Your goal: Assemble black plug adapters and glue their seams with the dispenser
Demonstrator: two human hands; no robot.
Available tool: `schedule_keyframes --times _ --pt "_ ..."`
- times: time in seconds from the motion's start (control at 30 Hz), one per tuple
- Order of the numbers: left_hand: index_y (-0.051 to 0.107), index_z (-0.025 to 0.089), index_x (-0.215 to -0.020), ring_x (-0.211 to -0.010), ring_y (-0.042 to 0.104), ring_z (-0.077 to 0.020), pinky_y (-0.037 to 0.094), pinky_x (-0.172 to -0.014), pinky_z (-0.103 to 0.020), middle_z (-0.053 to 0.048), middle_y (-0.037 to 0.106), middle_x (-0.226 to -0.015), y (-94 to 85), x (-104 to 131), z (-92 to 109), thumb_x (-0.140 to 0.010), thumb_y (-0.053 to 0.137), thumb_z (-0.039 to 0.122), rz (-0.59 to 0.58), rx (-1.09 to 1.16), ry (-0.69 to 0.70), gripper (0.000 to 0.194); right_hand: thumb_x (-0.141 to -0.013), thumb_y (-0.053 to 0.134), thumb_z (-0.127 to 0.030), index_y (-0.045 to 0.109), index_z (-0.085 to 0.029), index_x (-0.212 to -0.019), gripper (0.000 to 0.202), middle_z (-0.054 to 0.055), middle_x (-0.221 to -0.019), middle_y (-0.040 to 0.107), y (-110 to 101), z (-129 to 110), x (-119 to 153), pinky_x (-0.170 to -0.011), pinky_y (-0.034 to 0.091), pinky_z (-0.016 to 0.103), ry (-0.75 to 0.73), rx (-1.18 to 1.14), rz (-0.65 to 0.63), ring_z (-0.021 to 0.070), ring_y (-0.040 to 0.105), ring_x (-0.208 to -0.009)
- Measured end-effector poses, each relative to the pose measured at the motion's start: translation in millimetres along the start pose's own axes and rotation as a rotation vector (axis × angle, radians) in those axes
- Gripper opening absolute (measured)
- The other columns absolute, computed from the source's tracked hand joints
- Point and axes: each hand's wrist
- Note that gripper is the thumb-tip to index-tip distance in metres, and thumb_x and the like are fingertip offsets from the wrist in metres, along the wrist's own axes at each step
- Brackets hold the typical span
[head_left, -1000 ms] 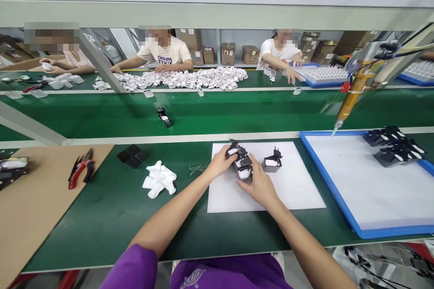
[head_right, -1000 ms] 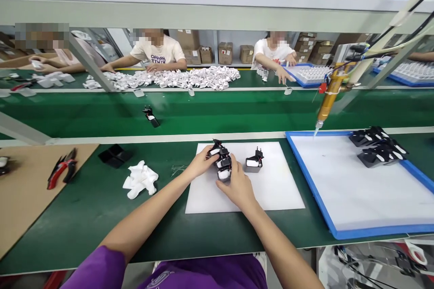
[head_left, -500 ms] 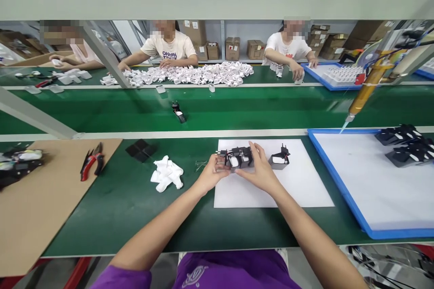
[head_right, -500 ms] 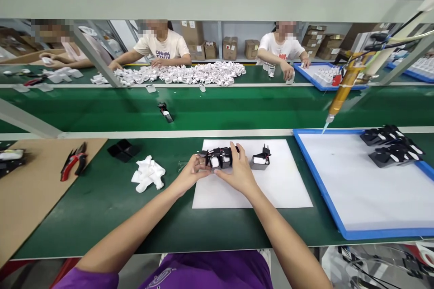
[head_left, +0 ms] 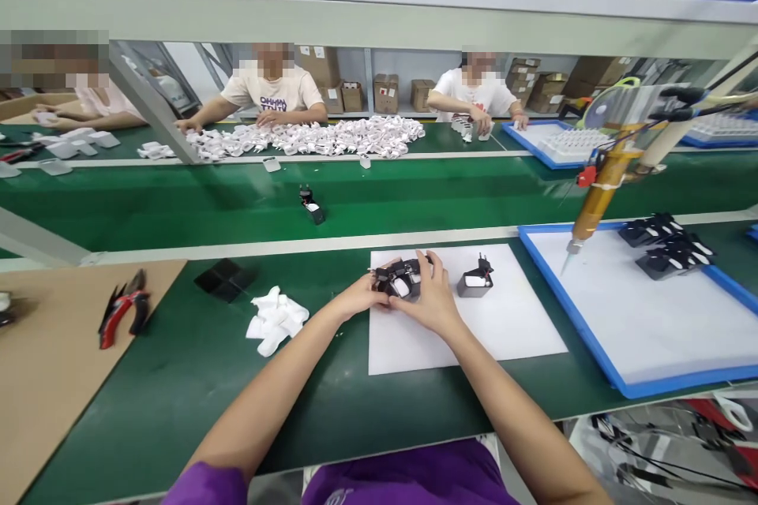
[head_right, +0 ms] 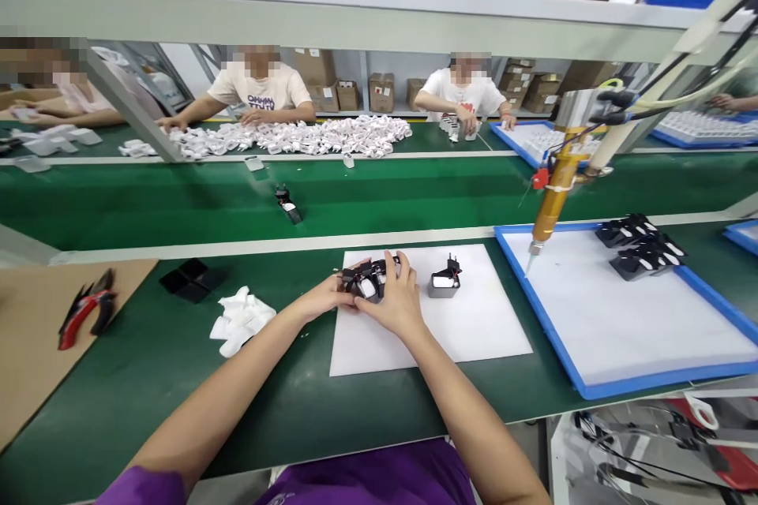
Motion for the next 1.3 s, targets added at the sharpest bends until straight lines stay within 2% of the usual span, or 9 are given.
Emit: schedule_keyframes --times 0.13,0.23,0.33,0.5,0.73,0.83,0.9,1.1,1.3 --pt "0.053 0.015 -0.129 -0.073 0.064 -0.0197 0.055 -0.061 -0.030 -0.008 0.069 -0.099 -2.5 -5.1 8.9 -0.061 0.068 0.021 -0.041 -0.126 0.058 0.070 -0.058 0.083 -0.037 0.029 -0.019 -0.145 0.103 0.014 -0.148 0.020 -2.5 -2.4 -6.4 -0.102 0.040 0.052 0.001 -0.045 -0.010 0.0367 0.033 -0.126" --pt "0.052 0.017 -0.130 -0.108 0.060 -0.0285 0.051 -0.092 -0.038 -0.011 0.061 -0.126 -10.2 -6.7 9.5 -0.062 0.071 0.023 0.019 -0.323 0.169 0.071 -0.052 0.086 -0.044 0.031 -0.022 -0.144 0.109 0.014 -0.148 0.018 -1.2 -3.2 -14.6 -0.098 0.040 0.057 -0.005 -0.062 -0.014 0.0402 0.032 -0.125" --pt "0.051 0.021 -0.133 -0.125 0.049 -0.0353 0.040 -0.106 -0.047 -0.011 0.056 -0.135 -23.2 -7.7 9.0 -0.061 0.076 0.032 -0.014 -0.407 0.121 0.076 -0.047 0.088 -0.045 0.039 -0.024 -0.137 0.105 0.012 -0.142 0.028 1.5 0.6 -21.3 -0.095 0.042 0.056 -0.014 -0.103 0.032 0.0378 0.038 -0.116" --pt "0.047 0.029 -0.139 -0.117 0.055 -0.0397 0.053 -0.089 -0.044 -0.009 0.049 -0.143 -32.3 -0.8 2.8 -0.062 0.078 0.051 -0.214 -0.238 0.004 0.086 -0.041 0.090 -0.039 0.045 -0.025 -0.129 0.099 0.009 -0.135 0.034 -6.4 15.9 -3.7 -0.101 0.039 0.050 -0.148 -0.191 0.082 0.0333 0.040 -0.116" --pt "0.040 0.038 -0.143 -0.088 0.065 -0.0286 0.054 -0.077 -0.040 -0.009 0.038 -0.151 0.1 11.9 -7.6 -0.074 0.068 0.054 -0.451 -0.015 -0.026 0.076 -0.047 0.081 -0.049 0.048 -0.021 -0.121 0.086 0.012 -0.136 0.036 -88.6 40.8 75.1 -0.110 0.030 0.038 -0.284 -0.570 0.096 0.0297 0.033 -0.132" --pt "0.043 0.042 -0.139 -0.093 0.063 -0.0290 0.054 -0.077 -0.039 -0.007 0.043 -0.148 1.4 9.0 -12.4 -0.079 0.062 0.057 -0.425 -0.045 -0.003 0.065 -0.058 0.073 -0.051 0.047 -0.022 -0.124 0.077 0.010 -0.139 0.035 -134.9 76.0 104.1 -0.112 0.026 0.037 -0.186 -0.564 0.142 0.0283 0.033 -0.133" --pt "0.046 0.040 -0.137 -0.099 0.060 -0.0306 0.053 -0.079 -0.040 -0.008 0.048 -0.143 -0.8 3.1 -15.1 -0.080 0.059 0.059 -0.374 -0.074 0.018 0.062 -0.062 0.068 -0.045 0.044 -0.022 -0.125 0.071 0.010 -0.140 0.033 -163.6 115.0 107.4 -0.111 0.028 0.037 -0.070 -0.416 0.283 0.0271 0.035 -0.132" --pt "0.050 0.034 -0.135 -0.104 0.057 -0.0321 0.051 -0.085 -0.042 -0.011 0.054 -0.136 0.3 -9.4 -16.0 -0.080 0.060 0.058 -0.324 -0.099 -0.011 0.061 -0.057 0.065 -0.048 0.046 -0.016 -0.112 0.067 0.013 -0.116 0.049 -227.7 247.6 21.5 -0.102 0.037 0.044 0.261 -0.085 0.559 0.0289 0.048 -0.111" --pt "0.051 0.031 -0.135 -0.106 0.058 -0.0301 0.048 -0.092 -0.043 -0.012 0.053 -0.137 -0.1 -1.9 -12.3 -0.083 0.062 0.049 -0.282 -0.017 -0.023 0.056 -0.062 0.070 -0.048 0.051 -0.013 -0.115 0.066 0.016 -0.121 0.049 -238.6 301.6 -72.7 -0.104 0.032 0.042 0.428 0.082 0.561 0.0305 0.043 -0.119"
Point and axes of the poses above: each hand's wrist, its own x-axis away from the middle knuckle, its own y-axis out of the palm, z = x × y
